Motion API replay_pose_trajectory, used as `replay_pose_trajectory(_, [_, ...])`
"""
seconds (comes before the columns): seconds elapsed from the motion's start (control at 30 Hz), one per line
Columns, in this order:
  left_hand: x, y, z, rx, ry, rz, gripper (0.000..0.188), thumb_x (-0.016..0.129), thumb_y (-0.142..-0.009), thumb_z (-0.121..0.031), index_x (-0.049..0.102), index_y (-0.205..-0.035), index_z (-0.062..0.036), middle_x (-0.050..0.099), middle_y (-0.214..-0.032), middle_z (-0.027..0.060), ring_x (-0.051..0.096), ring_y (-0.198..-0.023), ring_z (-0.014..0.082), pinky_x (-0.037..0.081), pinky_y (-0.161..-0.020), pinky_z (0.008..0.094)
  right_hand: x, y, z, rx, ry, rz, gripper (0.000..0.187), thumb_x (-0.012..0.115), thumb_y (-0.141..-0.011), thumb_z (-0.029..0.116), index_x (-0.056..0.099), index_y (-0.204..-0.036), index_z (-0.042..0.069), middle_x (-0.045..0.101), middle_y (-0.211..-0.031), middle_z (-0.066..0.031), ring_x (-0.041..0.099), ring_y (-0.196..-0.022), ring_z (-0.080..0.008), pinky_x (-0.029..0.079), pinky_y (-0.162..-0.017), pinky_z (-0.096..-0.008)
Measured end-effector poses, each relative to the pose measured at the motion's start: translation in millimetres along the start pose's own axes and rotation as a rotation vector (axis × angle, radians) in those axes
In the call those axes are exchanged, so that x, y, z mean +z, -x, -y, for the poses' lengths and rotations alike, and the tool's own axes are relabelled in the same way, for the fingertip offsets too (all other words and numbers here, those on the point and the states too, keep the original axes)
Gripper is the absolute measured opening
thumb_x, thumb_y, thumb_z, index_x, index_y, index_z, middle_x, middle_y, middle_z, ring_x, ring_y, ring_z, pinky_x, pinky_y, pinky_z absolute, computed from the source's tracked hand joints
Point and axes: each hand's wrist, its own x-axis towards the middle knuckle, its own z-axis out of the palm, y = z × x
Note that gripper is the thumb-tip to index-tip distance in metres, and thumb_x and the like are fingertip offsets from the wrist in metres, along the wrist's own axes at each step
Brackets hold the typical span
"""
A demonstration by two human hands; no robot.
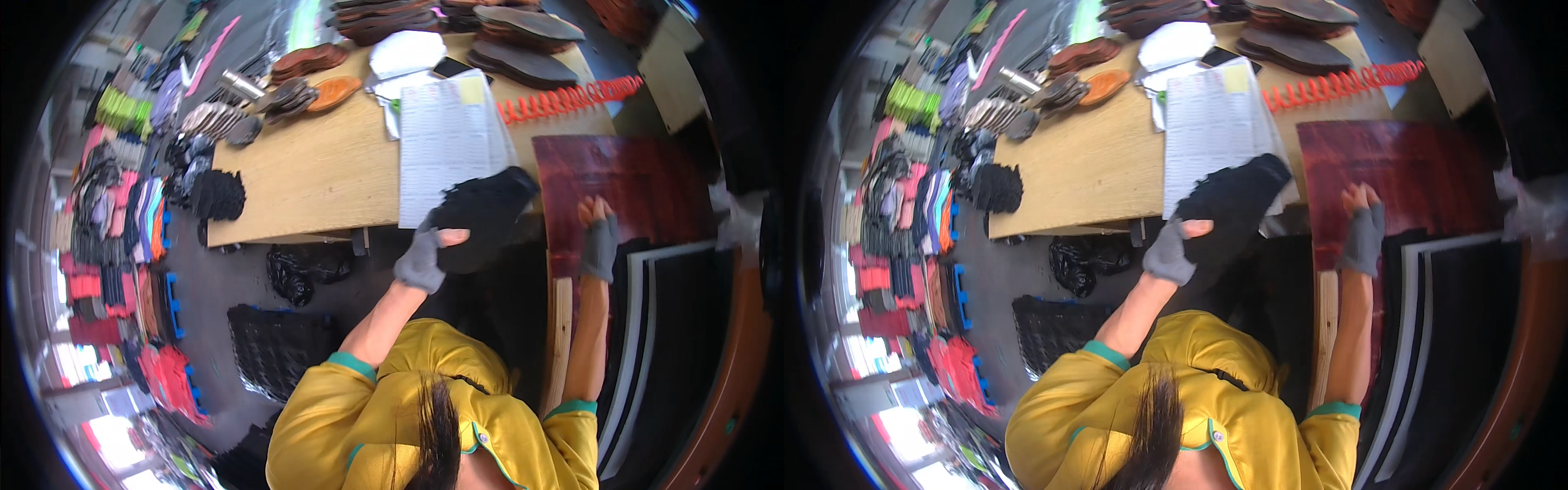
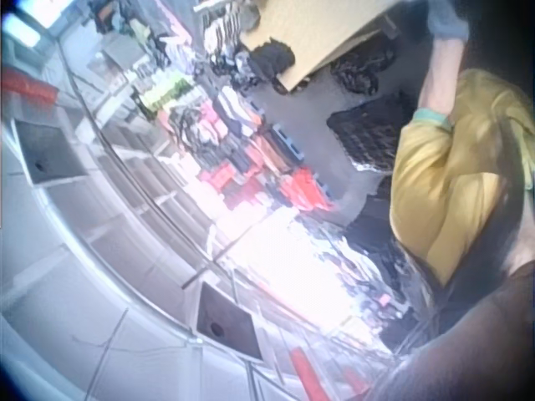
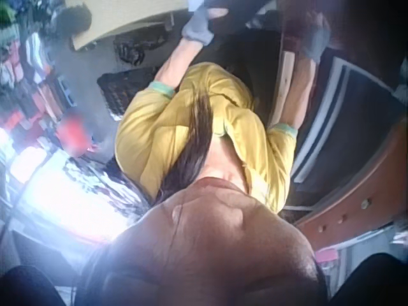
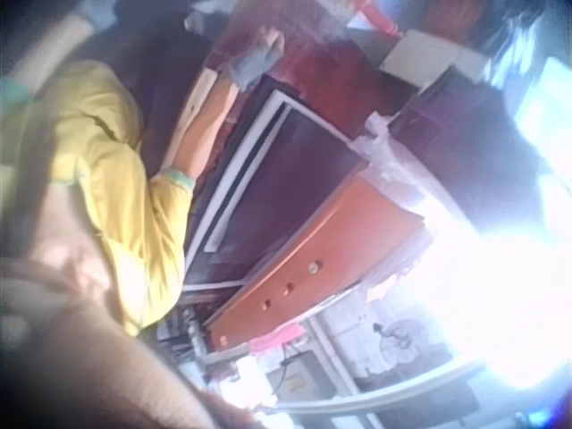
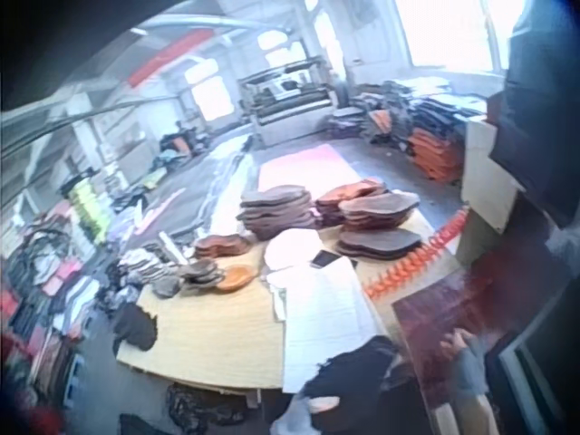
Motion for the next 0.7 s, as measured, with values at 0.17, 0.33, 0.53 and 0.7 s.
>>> replay_pose_trajectory(0.17, [-94.0, 46.1, -55.9, 0.335, 0.196, -0.403, 0.052, 0.067, -0.080, -0.008, 0.058, -0.131, -0.0075, 0.062, -0.129, 0.0116, 0.059, -0.118, 0.0306, 0.044, -0.104, 0.0533, -2.5, 61.3, -17.5, 0.075, 0.111, 0.093, 0.040, 0.056, -0.100, 0.026, 0.053, -0.131, 0.001, 0.066, -0.113, -0.0124, 0.066, -0.098, -0.0171, 0.049, -0.093, -0.0310])
replay_pose_trajectory(0.33, [-192.3, 59.9, -145.5, 0.372, 0.173, -0.730, 0.044, 0.070, -0.085, -0.017, 0.059, -0.127, -0.0084, 0.064, -0.125, 0.0121, 0.062, -0.113, 0.0309, 0.049, -0.098, 0.0531, 13.5, 97.4, -27.0, 0.101, 0.269, 0.096, 0.036, 0.058, -0.099, 0.019, 0.054, -0.129, 0.000, 0.067, -0.107, -0.0107, 0.066, -0.091, -0.0145, 0.050, -0.088, -0.0292])
replay_pose_trajectory(0.53, [-271.5, 38.3, -247.8, 0.472, 0.108, -0.736, 0.053, 0.076, -0.080, -0.030, 0.060, -0.128, -0.0139, 0.062, -0.131, 0.0076, 0.054, -0.123, 0.0317, 0.037, -0.104, 0.0582, 61.5, 111.1, -43.3, 0.165, 0.197, 0.065, 0.035, 0.062, -0.097, 0.015, 0.054, -0.127, -0.001, 0.065, -0.103, -0.0100, 0.066, -0.086, -0.0145, 0.052, -0.085, -0.0287])
replay_pose_trajectory(0.7, [-328.7, 1.1, -316.4, 0.423, 0.213, -0.683, 0.041, 0.071, -0.084, -0.022, 0.064, -0.122, -0.0084, 0.066, -0.124, 0.0098, 0.061, -0.115, 0.0309, 0.048, -0.099, 0.0504, 80.6, 128.7, -61.8, 0.162, 0.240, 0.032, 0.038, 0.063, -0.096, 0.013, 0.052, -0.129, -0.001, 0.064, -0.100, -0.0074, 0.065, -0.085, -0.0135, 0.051, -0.085, -0.0272])
